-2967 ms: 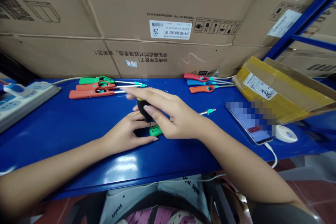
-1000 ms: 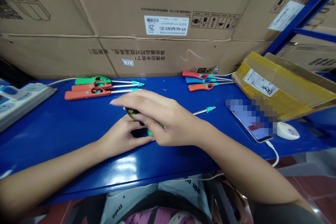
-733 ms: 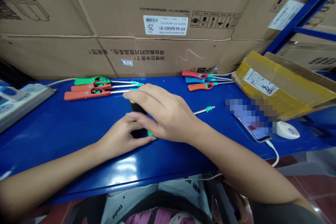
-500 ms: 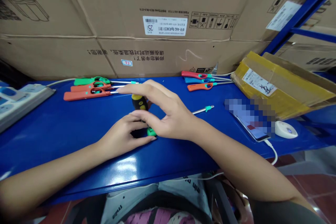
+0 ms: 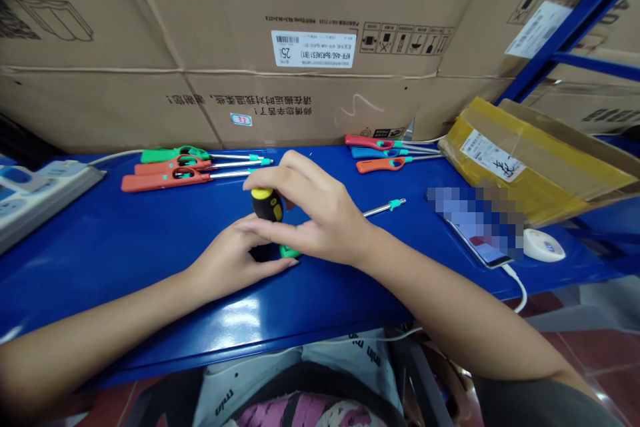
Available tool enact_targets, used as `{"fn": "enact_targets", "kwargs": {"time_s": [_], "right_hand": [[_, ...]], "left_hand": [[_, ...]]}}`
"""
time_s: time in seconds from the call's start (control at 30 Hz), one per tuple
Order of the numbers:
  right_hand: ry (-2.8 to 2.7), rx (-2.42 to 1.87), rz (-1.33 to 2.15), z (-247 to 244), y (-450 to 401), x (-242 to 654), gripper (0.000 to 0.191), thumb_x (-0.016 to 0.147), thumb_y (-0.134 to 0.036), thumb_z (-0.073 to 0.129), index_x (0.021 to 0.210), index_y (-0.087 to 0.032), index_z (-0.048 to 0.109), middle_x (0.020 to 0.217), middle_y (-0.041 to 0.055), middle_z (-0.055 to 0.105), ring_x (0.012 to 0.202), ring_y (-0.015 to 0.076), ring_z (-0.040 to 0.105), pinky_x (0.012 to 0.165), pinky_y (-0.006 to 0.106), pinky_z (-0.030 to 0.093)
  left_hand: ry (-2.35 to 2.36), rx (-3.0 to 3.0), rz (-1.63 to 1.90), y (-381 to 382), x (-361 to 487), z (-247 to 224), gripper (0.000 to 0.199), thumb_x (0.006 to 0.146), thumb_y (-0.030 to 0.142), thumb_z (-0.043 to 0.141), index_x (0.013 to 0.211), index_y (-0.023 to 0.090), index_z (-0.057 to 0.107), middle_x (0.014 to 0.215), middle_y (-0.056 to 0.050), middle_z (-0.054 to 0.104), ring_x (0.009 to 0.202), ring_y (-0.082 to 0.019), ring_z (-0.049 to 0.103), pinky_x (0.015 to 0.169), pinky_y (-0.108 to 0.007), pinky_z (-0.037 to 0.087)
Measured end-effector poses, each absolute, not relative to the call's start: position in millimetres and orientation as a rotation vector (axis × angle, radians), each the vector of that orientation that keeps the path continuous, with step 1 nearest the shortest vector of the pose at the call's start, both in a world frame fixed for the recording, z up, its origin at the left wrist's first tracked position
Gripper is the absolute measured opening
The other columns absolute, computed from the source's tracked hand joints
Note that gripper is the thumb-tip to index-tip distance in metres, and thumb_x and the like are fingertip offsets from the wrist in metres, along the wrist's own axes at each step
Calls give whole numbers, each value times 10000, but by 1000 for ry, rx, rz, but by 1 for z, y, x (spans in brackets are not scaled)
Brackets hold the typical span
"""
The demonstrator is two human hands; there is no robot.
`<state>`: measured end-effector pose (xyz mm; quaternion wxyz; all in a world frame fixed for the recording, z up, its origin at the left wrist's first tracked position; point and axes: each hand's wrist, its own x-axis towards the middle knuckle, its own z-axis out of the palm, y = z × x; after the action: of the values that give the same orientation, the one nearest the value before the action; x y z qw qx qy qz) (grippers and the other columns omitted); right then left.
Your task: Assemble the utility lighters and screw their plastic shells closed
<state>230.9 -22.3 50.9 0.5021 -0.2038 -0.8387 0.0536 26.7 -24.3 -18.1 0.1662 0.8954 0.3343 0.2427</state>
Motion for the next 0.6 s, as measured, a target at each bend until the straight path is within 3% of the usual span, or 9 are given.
{"fn": "enact_targets", "kwargs": {"time_s": [0.13, 0.23, 0.37, 0.43, 0.53, 0.6], "right_hand": [[-2130, -398, 350, 54, -26, 231, 268, 1014, -190, 524, 1258, -145, 627, 1209, 122, 703, 1203, 220, 636, 1034, 421, 542], [-2117, -387, 543, 54, -26, 230, 326, 1020, -195, 528, 1338, -173, 594, 1236, 101, 700, 1124, 188, 672, 967, 371, 580], [-2047, -500, 341, 50, -19, 233, 303, 929, -311, 726, 1214, -217, 678, 1040, 55, 715, 934, 184, 653, 871, 378, 604], [-2040, -508, 296, 50, -13, 238, 270, 938, -331, 713, 1178, -208, 695, 1050, 67, 709, 990, 203, 650, 913, 410, 594], [-2065, -427, 515, 49, -9, 242, 294, 1032, -262, 538, 1293, -181, 647, 1281, 115, 663, 1143, 210, 647, 980, 425, 576], [-2046, -388, 658, 48, -9, 242, 333, 1047, -229, 500, 1358, -185, 608, 1255, 106, 674, 1093, 187, 675, 930, 388, 599]], "left_hand": [[899, 2548, 763, -23, 26, -19, 242, 881, 405, 764, 1026, 211, 783, 970, -56, 751, 893, -257, 689, 820, -413, 554], [888, 2533, 768, -23, 26, -20, 224, 888, 390, 758, 1020, 210, 782, 966, -55, 751, 905, -256, 689, 822, -401, 554], [942, 2556, 724, -24, 28, -19, 281, 868, 421, 778, 1043, 201, 788, 1018, -77, 750, 946, -283, 681, 845, -436, 554], [943, 2557, 732, -24, 28, -17, 312, 868, 432, 779, 1069, 193, 787, 1004, -77, 740, 929, -270, 674, 846, -432, 555], [936, 2555, 741, -24, 28, -16, 323, 877, 438, 769, 1085, 190, 787, 920, -61, 710, 867, -243, 658, 806, -410, 556], [939, 2560, 740, -25, 28, -15, 320, 877, 437, 770, 1088, 197, 787, 916, -57, 705, 873, -243, 657, 809, -412, 556]]}}
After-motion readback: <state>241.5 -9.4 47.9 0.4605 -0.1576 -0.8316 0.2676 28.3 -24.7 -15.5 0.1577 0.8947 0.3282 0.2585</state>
